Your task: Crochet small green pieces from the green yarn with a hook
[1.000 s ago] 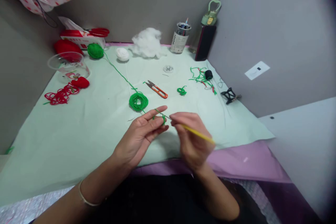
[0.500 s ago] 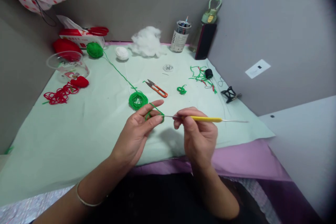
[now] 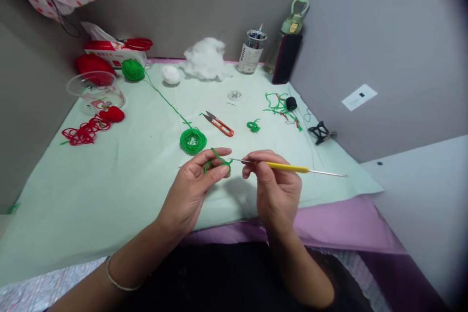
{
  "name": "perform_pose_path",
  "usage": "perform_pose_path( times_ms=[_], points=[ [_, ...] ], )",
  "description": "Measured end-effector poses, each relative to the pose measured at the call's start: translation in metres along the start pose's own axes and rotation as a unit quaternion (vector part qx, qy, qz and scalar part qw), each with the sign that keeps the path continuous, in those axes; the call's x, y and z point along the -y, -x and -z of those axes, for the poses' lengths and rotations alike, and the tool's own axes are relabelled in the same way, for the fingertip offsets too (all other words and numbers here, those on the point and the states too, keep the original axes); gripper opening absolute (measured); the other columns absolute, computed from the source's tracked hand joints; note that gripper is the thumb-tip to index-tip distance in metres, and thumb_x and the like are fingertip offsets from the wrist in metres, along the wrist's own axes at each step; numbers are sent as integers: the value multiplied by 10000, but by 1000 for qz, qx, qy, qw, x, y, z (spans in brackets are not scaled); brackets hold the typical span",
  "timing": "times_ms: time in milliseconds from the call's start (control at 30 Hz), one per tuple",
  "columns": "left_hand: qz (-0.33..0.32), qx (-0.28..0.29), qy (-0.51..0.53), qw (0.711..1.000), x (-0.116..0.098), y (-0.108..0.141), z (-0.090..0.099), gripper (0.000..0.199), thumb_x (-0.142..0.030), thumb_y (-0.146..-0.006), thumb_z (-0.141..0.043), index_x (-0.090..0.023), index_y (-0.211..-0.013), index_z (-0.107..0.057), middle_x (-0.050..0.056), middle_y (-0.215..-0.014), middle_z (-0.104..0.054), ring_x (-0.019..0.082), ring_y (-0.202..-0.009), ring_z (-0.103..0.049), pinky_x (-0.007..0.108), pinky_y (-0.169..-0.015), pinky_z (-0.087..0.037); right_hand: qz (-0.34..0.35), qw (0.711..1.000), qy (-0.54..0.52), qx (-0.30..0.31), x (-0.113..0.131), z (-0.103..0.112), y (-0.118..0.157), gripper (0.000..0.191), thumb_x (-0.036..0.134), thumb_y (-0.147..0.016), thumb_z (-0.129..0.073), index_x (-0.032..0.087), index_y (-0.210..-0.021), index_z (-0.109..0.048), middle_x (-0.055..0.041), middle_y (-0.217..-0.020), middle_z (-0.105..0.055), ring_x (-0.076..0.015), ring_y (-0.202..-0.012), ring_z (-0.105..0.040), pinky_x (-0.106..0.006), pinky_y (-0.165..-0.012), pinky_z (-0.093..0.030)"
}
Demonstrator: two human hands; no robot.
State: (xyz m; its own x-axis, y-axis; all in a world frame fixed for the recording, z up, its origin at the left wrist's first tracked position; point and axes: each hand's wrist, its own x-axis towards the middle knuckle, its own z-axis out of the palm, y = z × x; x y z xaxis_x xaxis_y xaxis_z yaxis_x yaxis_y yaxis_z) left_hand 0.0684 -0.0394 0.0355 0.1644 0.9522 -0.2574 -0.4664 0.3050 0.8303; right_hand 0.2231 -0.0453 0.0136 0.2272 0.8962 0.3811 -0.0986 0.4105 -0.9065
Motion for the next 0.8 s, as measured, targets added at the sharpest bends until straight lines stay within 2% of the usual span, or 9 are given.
perform_pose_path(
  times_ms=[133, 367, 800],
  points=[
    [-3, -6, 1, 1000, -2, 0, 0, 176, -256, -773, -893, -217, -938, -847, 4, -880, -661, 159, -881, -574, 309, -913, -461, 15, 999, -12, -30, 2, 0, 1, 126, 288, -1007, -674, 270, -993, -798, -24, -924, -728, -143, -710, -656, -322, -665, -533],
    [-14, 1, -9, 1000, 0, -1, 0, 123, -248, -801, -870, -222, -915, -832, 2, -884, -667, 161, -883, -588, 311, -910, -466, 38, 999, 4, 9, 5, -1, 4, 123, 283, -1001, -679, 276, -1001, -802, -24, -867, -705, -158, -699, -639, -325, -613, -530],
    [-20, -4, -14, 1000, 0, -1, 0, 106, -235, -794, -871, -223, -881, -811, -2, -871, -660, 166, -898, -586, 312, -910, -470, 54, 998, 42, 4, 6, 0, 4, 137, 254, -1006, -662, 271, -1007, -798, -25, -862, -705, -161, -706, -645, -329, -618, -533]
  ],
)
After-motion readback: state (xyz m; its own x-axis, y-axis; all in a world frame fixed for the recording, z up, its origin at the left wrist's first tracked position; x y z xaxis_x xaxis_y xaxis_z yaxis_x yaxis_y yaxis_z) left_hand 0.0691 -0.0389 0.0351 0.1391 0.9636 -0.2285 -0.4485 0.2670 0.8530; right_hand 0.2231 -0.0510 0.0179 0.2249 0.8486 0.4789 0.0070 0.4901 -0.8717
